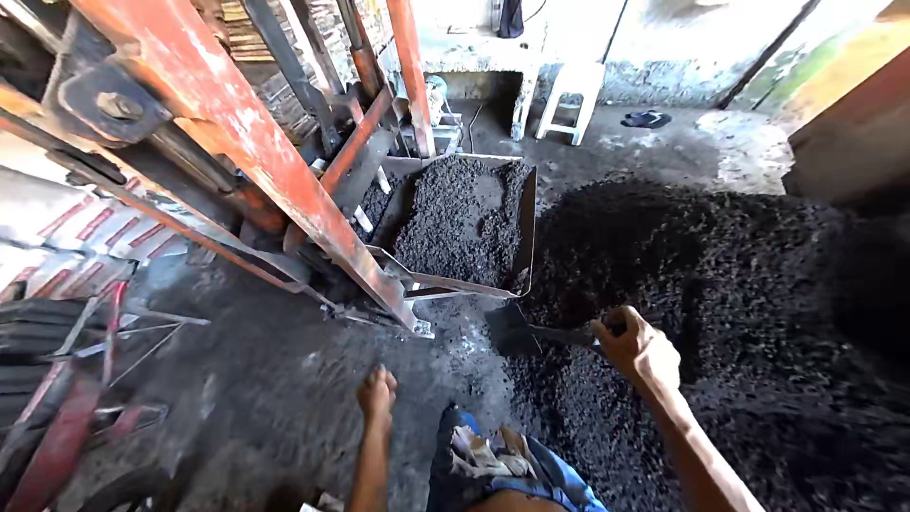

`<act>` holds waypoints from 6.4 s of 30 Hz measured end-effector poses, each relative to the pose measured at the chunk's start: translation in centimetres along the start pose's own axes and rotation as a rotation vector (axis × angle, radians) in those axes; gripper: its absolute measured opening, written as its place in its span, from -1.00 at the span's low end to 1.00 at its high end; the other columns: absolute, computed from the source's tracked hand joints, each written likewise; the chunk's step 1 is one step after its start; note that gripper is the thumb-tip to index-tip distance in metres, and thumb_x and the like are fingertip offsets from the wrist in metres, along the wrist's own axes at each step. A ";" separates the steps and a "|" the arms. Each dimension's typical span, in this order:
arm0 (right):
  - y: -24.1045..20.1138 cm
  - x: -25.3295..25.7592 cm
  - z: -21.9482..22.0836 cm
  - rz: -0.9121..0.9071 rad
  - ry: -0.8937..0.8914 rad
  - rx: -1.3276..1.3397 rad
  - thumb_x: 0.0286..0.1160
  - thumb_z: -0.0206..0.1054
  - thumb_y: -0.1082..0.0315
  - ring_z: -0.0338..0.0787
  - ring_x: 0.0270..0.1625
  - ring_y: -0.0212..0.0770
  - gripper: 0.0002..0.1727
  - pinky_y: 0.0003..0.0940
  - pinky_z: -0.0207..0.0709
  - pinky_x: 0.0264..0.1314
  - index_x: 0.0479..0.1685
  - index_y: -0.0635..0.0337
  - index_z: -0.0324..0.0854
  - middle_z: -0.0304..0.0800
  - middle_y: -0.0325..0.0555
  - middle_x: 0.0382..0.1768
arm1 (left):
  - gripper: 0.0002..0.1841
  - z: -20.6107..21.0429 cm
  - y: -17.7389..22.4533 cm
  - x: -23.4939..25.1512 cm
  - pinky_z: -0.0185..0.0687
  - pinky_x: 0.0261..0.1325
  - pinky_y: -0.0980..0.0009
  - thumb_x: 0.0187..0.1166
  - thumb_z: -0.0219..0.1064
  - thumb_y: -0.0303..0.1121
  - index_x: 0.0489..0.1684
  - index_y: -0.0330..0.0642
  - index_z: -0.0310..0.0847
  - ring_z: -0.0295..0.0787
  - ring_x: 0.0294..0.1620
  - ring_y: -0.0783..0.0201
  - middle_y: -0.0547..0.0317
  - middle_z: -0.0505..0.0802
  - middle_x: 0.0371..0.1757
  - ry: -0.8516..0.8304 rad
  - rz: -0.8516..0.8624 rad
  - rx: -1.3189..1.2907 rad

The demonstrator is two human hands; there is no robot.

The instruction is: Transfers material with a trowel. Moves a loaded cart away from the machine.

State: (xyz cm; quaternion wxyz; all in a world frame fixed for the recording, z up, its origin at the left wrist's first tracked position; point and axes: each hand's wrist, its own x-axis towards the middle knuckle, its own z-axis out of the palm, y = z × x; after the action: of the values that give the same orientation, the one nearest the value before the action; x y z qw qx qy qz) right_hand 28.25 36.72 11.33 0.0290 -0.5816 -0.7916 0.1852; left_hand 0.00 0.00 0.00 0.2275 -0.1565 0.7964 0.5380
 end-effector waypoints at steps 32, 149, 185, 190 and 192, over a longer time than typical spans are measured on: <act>-11.6 -7.4 3.6 -0.676 -0.279 -0.239 0.41 0.25 -0.28 0.90 -0.12 0.03 -0.49 0.18 0.69 -0.14 0.20 -0.26 0.70 0.90 -0.17 -0.14 | -0.55 -0.7 -16.7 -3.7 0.75 0.13 -0.01 0.80 0.23 -0.12 0.28 -0.39 0.66 0.85 -0.02 -0.06 -0.23 0.86 0.02 -0.233 -0.286 0.338; -9.4 0.7 2.8 -0.594 0.003 -0.165 0.26 0.37 -0.39 0.89 -0.25 0.15 -0.49 0.32 0.63 -0.29 0.10 -0.41 0.75 0.92 -0.06 -0.29 | -0.50 1.2 -16.3 -3.4 0.73 0.29 -0.07 0.73 0.26 -0.05 0.34 -0.34 0.64 0.86 0.11 -0.08 -0.24 0.85 0.14 -0.276 -0.231 0.379; -7.9 -0.6 2.6 -0.493 0.060 -0.146 0.35 0.35 -0.32 0.89 -0.25 0.17 -0.55 0.30 0.60 -0.31 -0.04 -0.25 0.79 0.91 -0.02 -0.32 | -0.50 1.1 -15.2 -2.6 0.71 0.32 -0.05 0.75 0.21 -0.06 0.33 -0.36 0.64 0.85 0.15 -0.09 -0.24 0.85 0.17 -0.333 -0.209 0.448; -8.6 -0.7 2.9 -0.515 0.055 -0.152 0.35 0.34 -0.32 0.88 -0.25 0.19 -0.53 0.30 0.60 -0.32 -0.02 -0.23 0.78 0.91 -0.02 -0.32 | -0.48 0.9 -16.1 -2.3 0.73 0.28 -0.02 0.74 0.21 -0.02 0.36 -0.33 0.63 0.86 0.11 -0.04 -0.21 0.85 0.15 -0.313 -0.208 0.415; -8.9 -0.9 2.9 -0.525 0.048 -0.156 0.36 0.34 -0.32 0.89 -0.26 0.18 -0.54 0.29 0.61 -0.32 -0.02 -0.23 0.78 0.91 -0.01 -0.33 | -0.47 0.9 -16.2 -2.4 0.73 0.29 -0.02 0.74 0.21 -0.02 0.36 -0.35 0.63 0.86 0.12 -0.06 -0.22 0.85 0.15 -0.304 -0.211 0.398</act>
State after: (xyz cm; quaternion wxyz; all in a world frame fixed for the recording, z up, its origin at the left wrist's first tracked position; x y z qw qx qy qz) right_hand 19.69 32.85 11.68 0.0497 -0.3611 -0.9262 0.0959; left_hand 10.19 -5.16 -11.77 0.4255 -0.1084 0.8225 0.3614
